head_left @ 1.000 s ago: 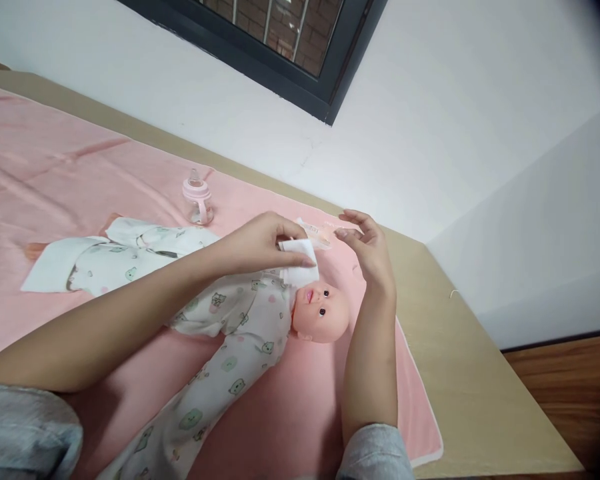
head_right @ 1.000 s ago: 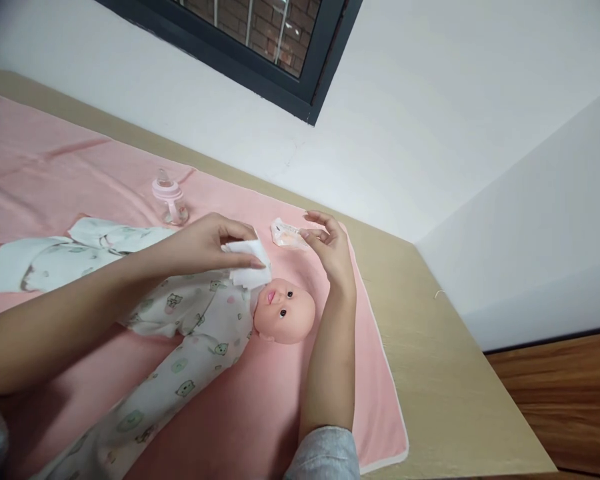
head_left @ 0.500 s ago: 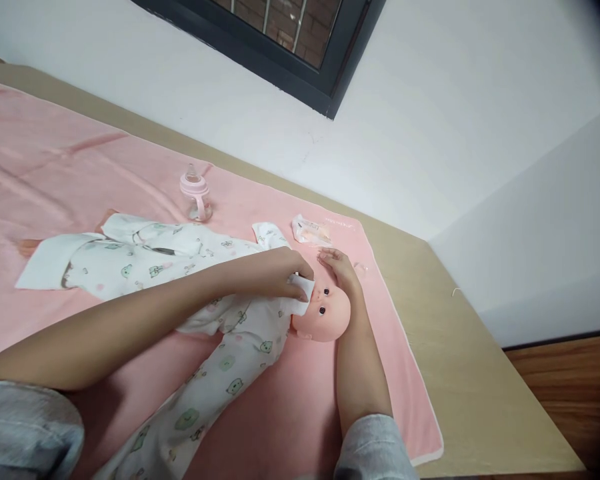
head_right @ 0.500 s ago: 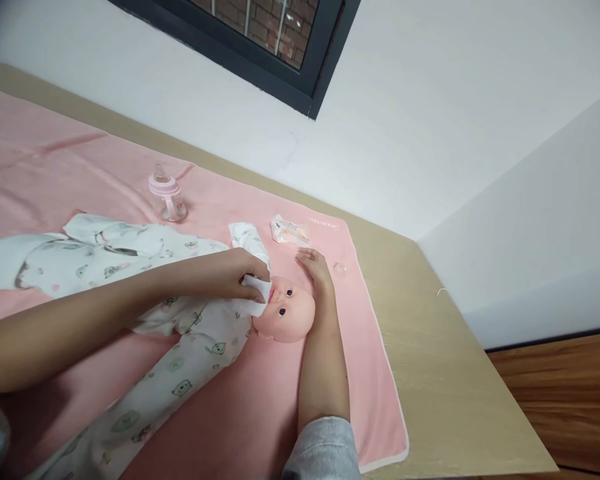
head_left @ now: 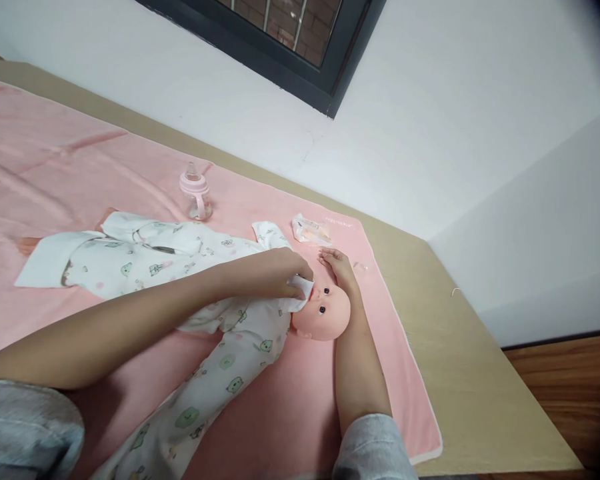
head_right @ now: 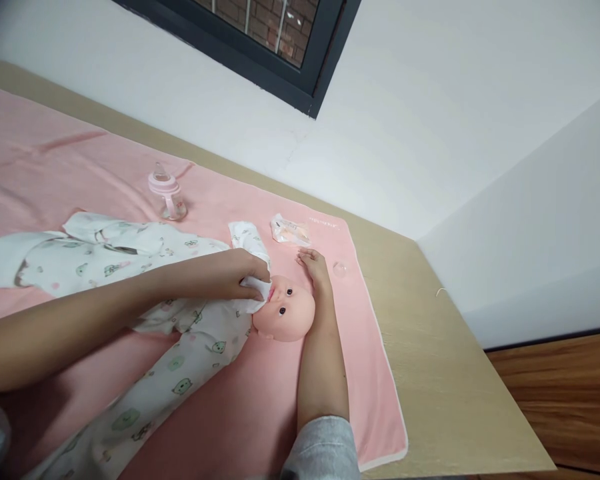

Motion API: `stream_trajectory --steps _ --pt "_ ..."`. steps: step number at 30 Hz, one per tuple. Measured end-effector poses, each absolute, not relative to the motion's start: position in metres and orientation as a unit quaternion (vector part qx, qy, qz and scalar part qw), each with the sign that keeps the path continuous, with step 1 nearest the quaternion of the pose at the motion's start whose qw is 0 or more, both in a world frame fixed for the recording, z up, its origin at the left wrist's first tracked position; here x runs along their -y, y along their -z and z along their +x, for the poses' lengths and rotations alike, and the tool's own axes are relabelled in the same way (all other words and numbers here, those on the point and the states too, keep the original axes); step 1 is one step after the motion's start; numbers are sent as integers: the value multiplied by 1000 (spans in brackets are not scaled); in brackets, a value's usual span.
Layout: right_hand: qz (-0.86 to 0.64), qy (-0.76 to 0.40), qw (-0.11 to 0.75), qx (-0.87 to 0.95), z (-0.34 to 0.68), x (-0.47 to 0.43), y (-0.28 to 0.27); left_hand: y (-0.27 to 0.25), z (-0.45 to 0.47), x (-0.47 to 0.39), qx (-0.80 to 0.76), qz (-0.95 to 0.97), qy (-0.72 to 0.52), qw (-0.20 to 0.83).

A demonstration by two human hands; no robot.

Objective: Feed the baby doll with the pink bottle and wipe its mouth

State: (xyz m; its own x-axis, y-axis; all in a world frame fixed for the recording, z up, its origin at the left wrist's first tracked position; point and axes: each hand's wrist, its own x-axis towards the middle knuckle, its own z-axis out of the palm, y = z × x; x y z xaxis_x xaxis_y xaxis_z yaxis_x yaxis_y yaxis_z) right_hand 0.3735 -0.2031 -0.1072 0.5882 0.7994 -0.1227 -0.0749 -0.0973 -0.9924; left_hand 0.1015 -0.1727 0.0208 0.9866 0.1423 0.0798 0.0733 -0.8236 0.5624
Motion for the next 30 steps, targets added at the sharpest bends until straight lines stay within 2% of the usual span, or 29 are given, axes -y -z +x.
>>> stream_trajectory --steps 30 --pt "-653 -338 610 296 373 202 109 -24 99 170 -67 963 -96 244"
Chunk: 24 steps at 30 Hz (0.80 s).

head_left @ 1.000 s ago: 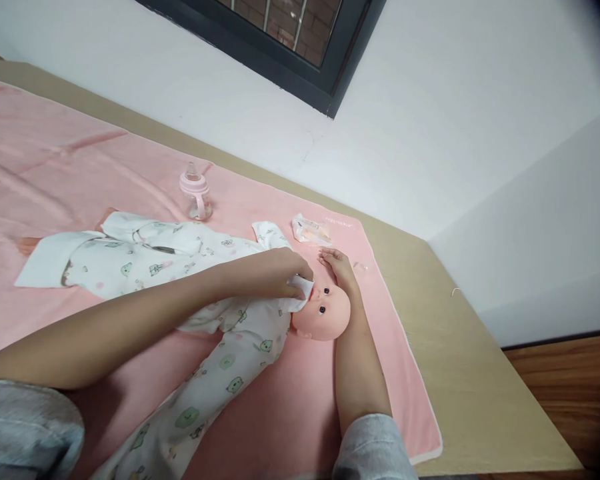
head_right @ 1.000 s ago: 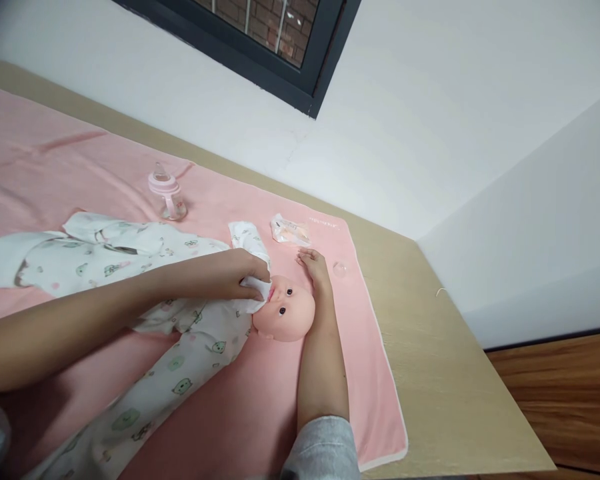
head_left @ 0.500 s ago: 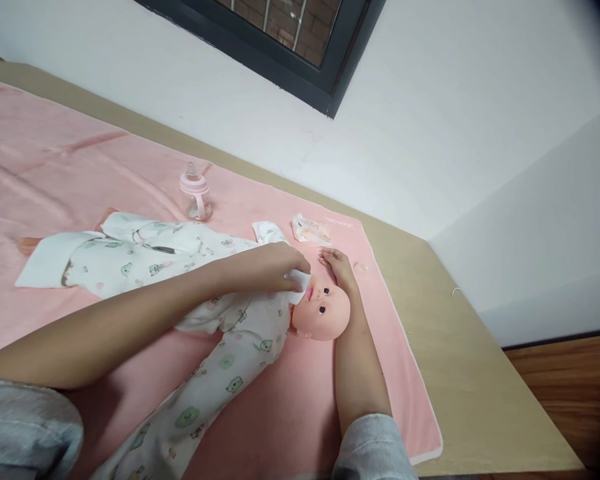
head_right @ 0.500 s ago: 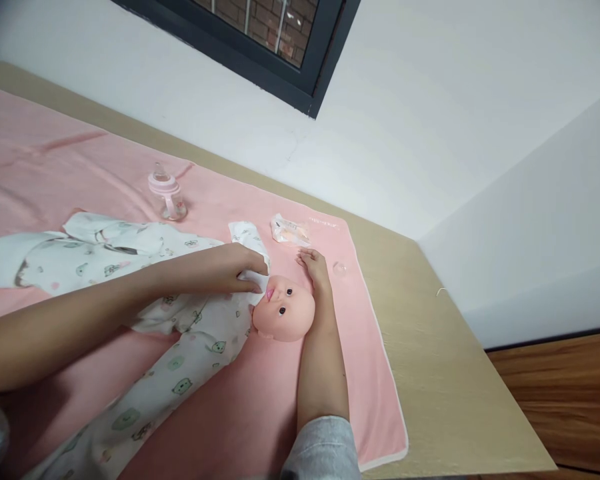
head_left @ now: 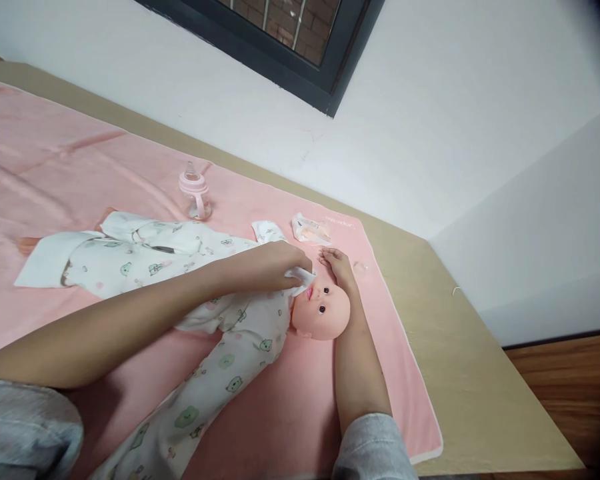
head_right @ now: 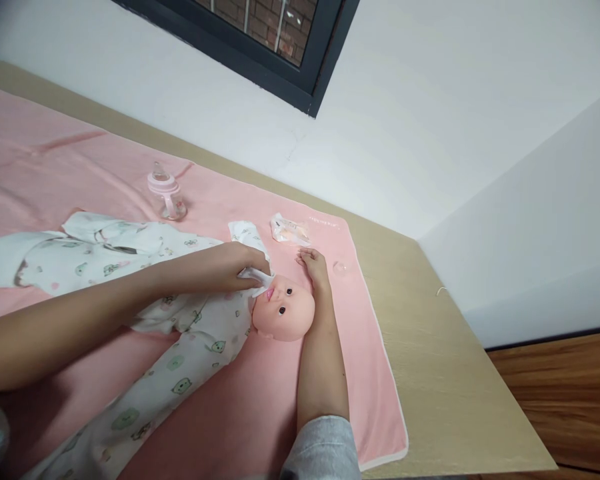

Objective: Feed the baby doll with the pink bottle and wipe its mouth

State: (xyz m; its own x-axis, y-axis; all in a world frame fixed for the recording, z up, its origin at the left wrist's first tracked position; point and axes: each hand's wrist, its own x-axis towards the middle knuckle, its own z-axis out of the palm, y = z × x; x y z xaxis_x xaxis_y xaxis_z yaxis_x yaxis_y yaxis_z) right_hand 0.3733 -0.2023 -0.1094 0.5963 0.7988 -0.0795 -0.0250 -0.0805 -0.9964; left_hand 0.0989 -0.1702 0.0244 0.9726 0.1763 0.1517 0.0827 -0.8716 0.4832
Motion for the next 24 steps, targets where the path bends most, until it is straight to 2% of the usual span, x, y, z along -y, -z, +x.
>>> stream_trajectory --steps 24 --pt "-658 -326 607 302 375 201 112 -20 105 171 -87 957 -128 245"
